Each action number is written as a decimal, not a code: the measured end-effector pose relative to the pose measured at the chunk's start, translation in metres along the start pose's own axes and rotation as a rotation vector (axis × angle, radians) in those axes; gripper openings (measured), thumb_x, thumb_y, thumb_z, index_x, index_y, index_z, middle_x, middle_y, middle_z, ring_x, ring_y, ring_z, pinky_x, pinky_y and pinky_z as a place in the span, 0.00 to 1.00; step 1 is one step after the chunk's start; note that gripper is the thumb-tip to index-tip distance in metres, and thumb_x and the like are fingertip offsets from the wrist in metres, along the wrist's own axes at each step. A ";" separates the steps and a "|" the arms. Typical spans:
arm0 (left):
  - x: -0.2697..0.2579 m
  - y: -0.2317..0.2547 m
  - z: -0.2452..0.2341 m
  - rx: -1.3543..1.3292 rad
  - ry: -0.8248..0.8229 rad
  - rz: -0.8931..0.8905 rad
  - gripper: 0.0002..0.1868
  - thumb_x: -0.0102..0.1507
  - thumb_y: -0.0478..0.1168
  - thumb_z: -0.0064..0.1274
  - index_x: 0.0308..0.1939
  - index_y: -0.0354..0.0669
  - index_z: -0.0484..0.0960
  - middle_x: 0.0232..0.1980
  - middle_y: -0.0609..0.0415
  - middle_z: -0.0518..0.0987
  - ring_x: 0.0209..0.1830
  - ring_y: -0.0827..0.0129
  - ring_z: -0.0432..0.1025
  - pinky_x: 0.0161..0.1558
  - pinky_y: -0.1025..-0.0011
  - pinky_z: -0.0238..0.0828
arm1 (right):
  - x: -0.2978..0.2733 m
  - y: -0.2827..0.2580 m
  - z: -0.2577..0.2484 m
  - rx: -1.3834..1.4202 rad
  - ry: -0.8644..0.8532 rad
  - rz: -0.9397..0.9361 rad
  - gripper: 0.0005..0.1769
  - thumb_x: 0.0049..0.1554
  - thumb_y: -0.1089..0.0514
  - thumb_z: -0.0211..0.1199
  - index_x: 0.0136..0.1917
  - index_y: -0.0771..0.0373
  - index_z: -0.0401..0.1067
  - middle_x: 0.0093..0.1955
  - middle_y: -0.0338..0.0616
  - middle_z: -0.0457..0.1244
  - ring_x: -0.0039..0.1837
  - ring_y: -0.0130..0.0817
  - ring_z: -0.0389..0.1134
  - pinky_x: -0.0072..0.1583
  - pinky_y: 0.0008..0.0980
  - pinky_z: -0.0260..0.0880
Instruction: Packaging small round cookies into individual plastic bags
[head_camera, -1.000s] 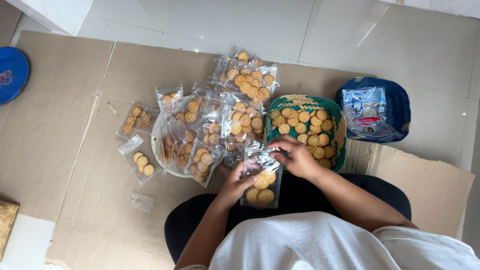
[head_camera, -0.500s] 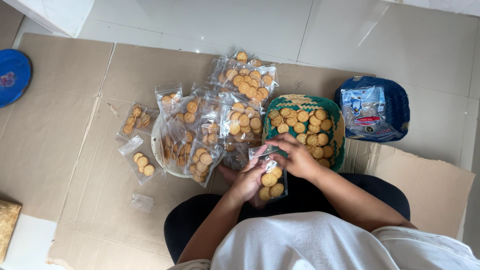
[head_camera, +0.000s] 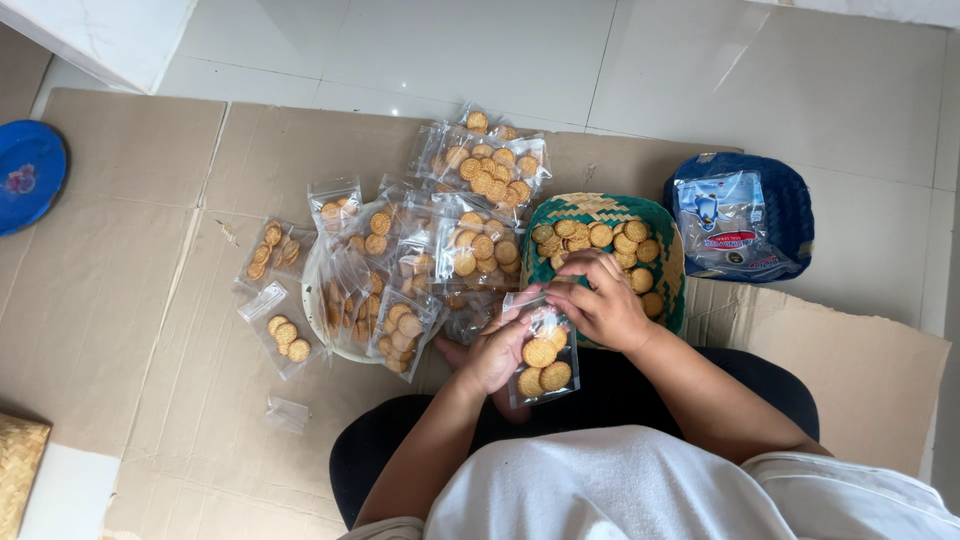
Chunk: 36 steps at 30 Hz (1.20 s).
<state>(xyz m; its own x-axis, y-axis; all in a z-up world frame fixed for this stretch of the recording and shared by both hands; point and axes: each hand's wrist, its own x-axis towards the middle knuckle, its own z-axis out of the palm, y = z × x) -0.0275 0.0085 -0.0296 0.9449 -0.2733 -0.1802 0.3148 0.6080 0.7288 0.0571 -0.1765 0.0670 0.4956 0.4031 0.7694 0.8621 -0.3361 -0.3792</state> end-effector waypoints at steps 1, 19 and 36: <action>-0.002 0.003 0.006 0.001 -0.001 -0.001 0.32 0.70 0.39 0.40 0.79 0.49 0.57 0.70 0.40 0.71 0.69 0.51 0.66 0.63 0.52 0.70 | -0.001 0.000 -0.002 -0.001 0.001 0.001 0.07 0.55 0.56 0.71 0.48 0.54 0.81 0.50 0.44 0.65 0.57 0.50 0.70 0.59 0.52 0.71; -0.082 0.020 0.027 0.191 -0.367 -0.325 0.28 0.61 0.52 0.55 0.62 0.43 0.79 0.61 0.54 0.76 0.59 0.69 0.69 0.61 0.72 0.59 | -0.026 -0.029 -0.029 0.521 -1.005 0.325 0.08 0.59 0.57 0.64 0.46 0.52 0.65 0.52 0.43 0.67 0.77 0.49 0.60 0.76 0.70 0.27; -0.040 -0.043 -0.018 0.610 -0.137 -0.138 0.23 0.71 0.46 0.45 0.69 0.44 0.74 0.65 0.47 0.77 0.66 0.64 0.68 0.68 0.64 0.62 | -0.006 0.000 -0.043 0.347 -1.163 0.492 0.10 0.54 0.45 0.70 0.45 0.50 0.80 0.41 0.38 0.72 0.75 0.51 0.60 0.69 0.84 0.12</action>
<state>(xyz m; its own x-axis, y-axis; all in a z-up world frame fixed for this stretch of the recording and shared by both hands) -0.0774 0.0068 -0.0661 0.8666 -0.4359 -0.2428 0.2872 0.0379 0.9571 0.0497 -0.2156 0.0848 0.4144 0.8549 -0.3121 0.4615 -0.4929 -0.7376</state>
